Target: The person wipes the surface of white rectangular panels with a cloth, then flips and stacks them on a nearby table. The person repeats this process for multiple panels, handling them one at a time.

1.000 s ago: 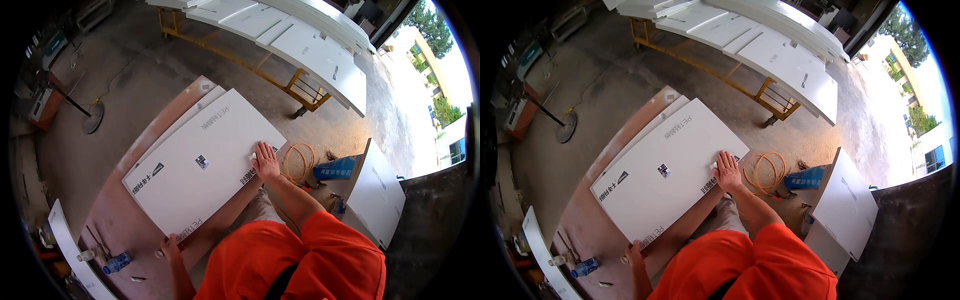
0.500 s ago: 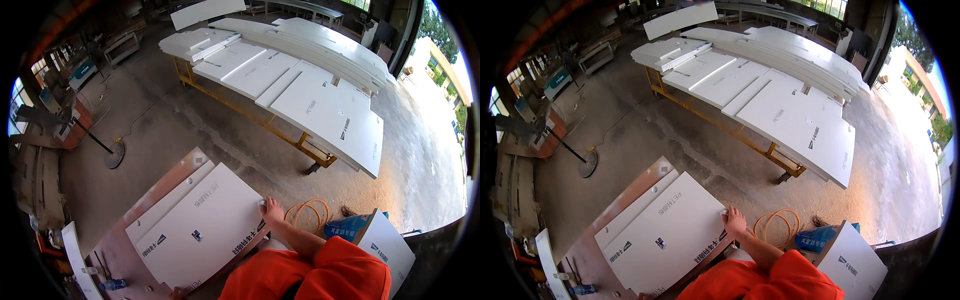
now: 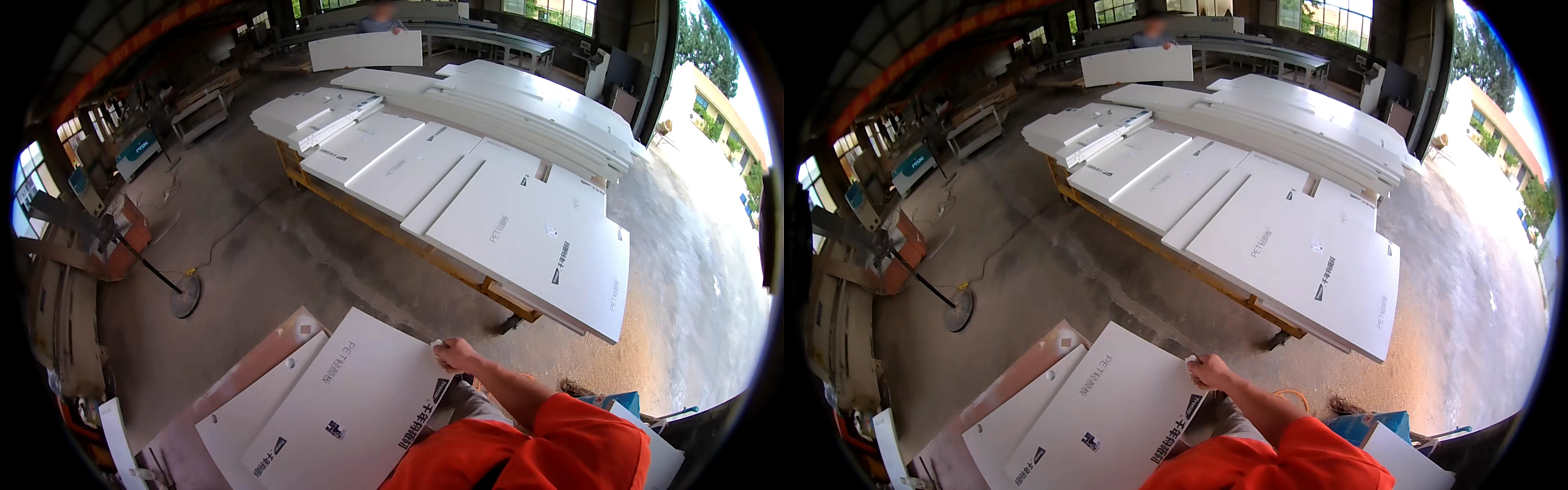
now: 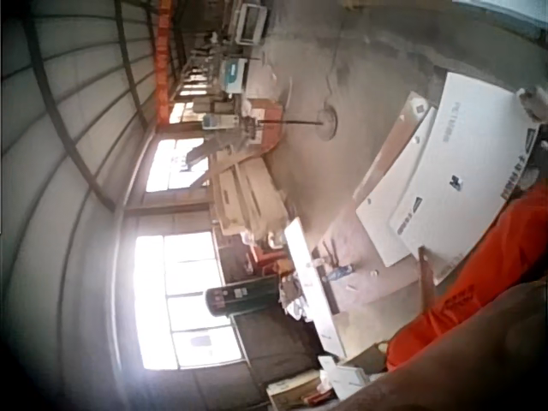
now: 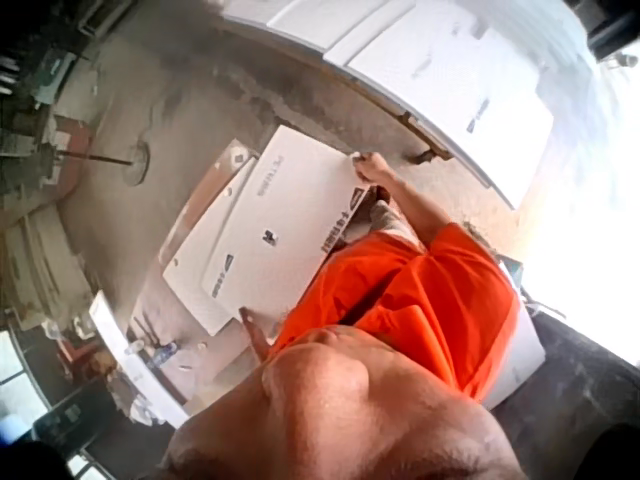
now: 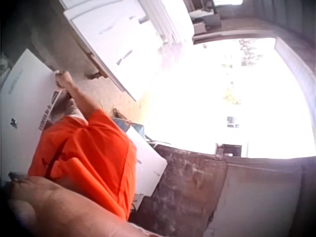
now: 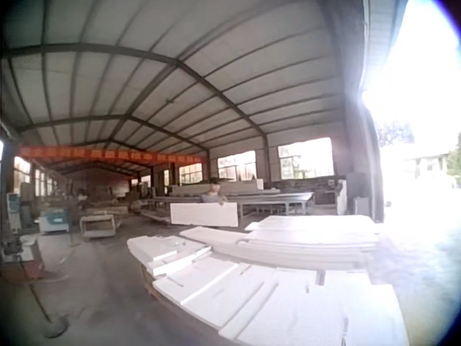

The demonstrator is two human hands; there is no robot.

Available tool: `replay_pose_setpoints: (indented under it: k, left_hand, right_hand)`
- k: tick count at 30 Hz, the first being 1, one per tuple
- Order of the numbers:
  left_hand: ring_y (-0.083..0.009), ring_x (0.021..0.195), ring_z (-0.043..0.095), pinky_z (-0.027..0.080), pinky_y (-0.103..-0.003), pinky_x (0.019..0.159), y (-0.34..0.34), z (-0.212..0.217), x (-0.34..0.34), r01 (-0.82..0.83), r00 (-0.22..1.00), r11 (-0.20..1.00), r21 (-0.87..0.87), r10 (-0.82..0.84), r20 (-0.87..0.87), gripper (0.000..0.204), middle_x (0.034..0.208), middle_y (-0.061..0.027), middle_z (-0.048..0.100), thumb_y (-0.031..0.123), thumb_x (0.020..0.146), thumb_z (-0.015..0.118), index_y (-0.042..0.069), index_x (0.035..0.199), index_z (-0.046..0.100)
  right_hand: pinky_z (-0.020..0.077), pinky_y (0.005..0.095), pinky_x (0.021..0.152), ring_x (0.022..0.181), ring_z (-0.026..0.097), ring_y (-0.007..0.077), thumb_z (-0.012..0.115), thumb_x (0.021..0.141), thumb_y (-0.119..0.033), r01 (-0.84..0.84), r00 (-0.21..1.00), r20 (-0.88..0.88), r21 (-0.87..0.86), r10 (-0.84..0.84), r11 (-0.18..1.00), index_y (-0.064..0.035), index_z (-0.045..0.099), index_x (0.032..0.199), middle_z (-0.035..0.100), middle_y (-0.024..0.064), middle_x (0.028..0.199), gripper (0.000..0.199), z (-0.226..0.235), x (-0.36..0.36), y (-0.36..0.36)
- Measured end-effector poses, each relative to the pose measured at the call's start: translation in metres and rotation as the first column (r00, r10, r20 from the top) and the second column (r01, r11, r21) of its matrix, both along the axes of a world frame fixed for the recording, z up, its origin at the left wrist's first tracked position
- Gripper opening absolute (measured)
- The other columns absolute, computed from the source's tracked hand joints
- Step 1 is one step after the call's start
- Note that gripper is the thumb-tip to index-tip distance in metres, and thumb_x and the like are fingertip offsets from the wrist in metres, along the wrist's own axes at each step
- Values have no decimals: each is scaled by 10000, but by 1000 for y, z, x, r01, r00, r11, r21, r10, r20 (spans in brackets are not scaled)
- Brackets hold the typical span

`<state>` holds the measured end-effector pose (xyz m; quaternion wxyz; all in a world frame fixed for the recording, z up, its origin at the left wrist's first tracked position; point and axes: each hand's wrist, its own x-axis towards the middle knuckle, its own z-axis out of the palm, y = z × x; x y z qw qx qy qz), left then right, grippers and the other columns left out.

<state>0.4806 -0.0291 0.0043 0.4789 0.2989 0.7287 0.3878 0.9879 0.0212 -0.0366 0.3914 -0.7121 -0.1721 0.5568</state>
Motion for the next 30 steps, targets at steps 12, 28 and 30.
replay_pose_setpoints:
  k: [12, 28, 30]
  left_hand:
    - [-242, 780, 682, 556, -399, 626, 123, 13, 220, -45, 991, 991, 123, 28, 134, 486, 991, -136, 700, 357, 975, 681, -91, 1156, 637]
    - [-225, 763, 655, 545, -394, 643, 495, -58, 352, -99, 989, 995, 0, 99, -109, 531, 939, -132, 714, 425, 930, 754, -87, 1060, 701]
    - [-229, 723, 631, 532, -396, 627, 551, -58, 367, -69, 996, 998, 16, 69, -47, 566, 898, -119, 704, 478, 907, 772, -78, 992, 716]
  right_hand:
    - [524, 339, 559, 669, 644, 202, 510, 1071, -218, 717, 683, -451, 263, -575, 645, -6, 604, 954, 647, 79, 814, 260, 48, 325, 109]
    - [560, 392, 588, 693, 627, 217, 512, 1087, -289, 897, 429, -670, 238, -606, 373, -27, 563, 990, 603, 70, 837, 284, -44, 391, 463]
    - [540, 391, 535, 638, 609, 214, 513, 1085, -276, 893, 422, -650, 179, -631, 413, -33, 545, 962, 584, 68, 805, 274, -43, 395, 523]
